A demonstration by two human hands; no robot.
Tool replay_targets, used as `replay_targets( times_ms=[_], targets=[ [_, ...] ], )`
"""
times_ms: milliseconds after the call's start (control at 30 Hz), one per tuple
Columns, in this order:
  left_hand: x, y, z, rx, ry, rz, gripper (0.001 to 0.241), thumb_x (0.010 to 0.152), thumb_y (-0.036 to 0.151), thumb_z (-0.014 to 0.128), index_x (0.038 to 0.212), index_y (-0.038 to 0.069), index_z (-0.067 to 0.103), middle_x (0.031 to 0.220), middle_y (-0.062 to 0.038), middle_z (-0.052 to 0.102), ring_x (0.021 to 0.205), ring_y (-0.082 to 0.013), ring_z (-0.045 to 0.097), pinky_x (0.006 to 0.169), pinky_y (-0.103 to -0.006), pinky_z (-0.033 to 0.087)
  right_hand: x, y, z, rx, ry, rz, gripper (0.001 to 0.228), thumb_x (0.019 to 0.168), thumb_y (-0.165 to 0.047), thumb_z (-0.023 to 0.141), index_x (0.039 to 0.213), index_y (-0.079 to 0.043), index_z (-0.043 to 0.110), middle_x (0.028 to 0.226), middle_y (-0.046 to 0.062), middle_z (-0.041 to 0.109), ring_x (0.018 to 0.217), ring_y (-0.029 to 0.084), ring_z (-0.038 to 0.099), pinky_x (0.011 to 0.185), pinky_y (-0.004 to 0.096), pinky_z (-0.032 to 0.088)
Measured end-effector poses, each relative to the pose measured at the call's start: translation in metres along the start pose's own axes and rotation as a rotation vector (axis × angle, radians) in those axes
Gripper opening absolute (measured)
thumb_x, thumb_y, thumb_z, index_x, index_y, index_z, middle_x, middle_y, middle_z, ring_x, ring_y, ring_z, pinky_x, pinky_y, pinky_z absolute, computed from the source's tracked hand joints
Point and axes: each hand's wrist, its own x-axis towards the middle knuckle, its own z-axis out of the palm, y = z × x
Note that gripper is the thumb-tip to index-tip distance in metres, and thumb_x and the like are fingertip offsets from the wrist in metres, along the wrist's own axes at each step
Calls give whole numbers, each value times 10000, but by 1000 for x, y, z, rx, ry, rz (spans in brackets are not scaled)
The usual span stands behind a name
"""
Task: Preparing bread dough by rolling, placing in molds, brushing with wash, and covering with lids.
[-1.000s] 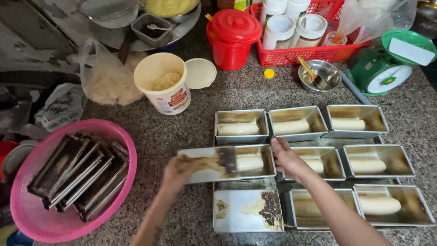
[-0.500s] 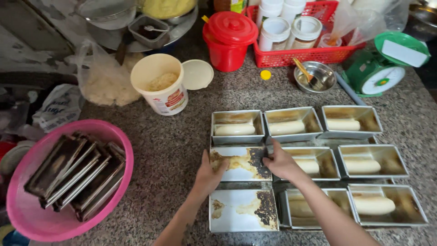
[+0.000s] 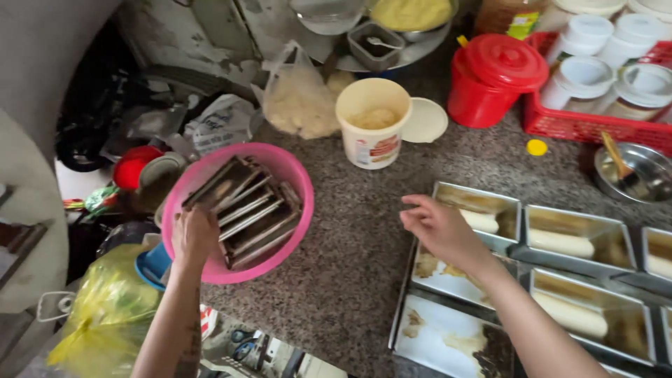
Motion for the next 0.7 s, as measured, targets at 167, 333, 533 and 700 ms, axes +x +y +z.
replay_targets(
  times_ms=[167, 333, 533, 700],
  targets=[
    [2, -4, -6, 183, -12, 44, 233, 840, 241, 654, 939, 48, 738, 1079, -199, 699, 1052, -410, 645, 836, -542, 544, 16, -21, 29, -60, -170, 204, 494, 947, -361, 650, 1365, -103, 593, 1099, 92, 797, 1012, 150, 776, 830, 304, 597],
    [17, -10, -6, 299, 47, 107, 229, 910, 215, 633, 1071, 52, 628, 1024, -181, 692, 959, -389, 684, 764, -514, 561, 18, 65, 9, -41, -69, 224, 478, 954, -337, 650, 1366, -103, 588, 1168, 60, 764, 1061, 148, 740, 883, 297, 577],
    [41, 83, -76, 45, 132, 110, 293, 967, 203, 687, 1179, 32, 578, 938, -188, 708, 876, -392, 702, 759, -513, 558, -2, 170, -72, 99, 353, 317, 398, 1025, -244, 590, 1388, -81, 610, 1126, 58, 698, 997, 171, 601, 870, 311, 504],
    [50, 146, -45, -732, 198, 36, 291, 1018, 189, 772, 1161, 7, 596, 1021, -163, 720, 878, -283, 678, 769, -454, 554, -21, 211, -119, 422, 548, 557, 448, 1138, -307, 501, 1524, -80, 492, 1109, 84, 629, 1003, 176, 531, 874, 334, 467]
  ],
)
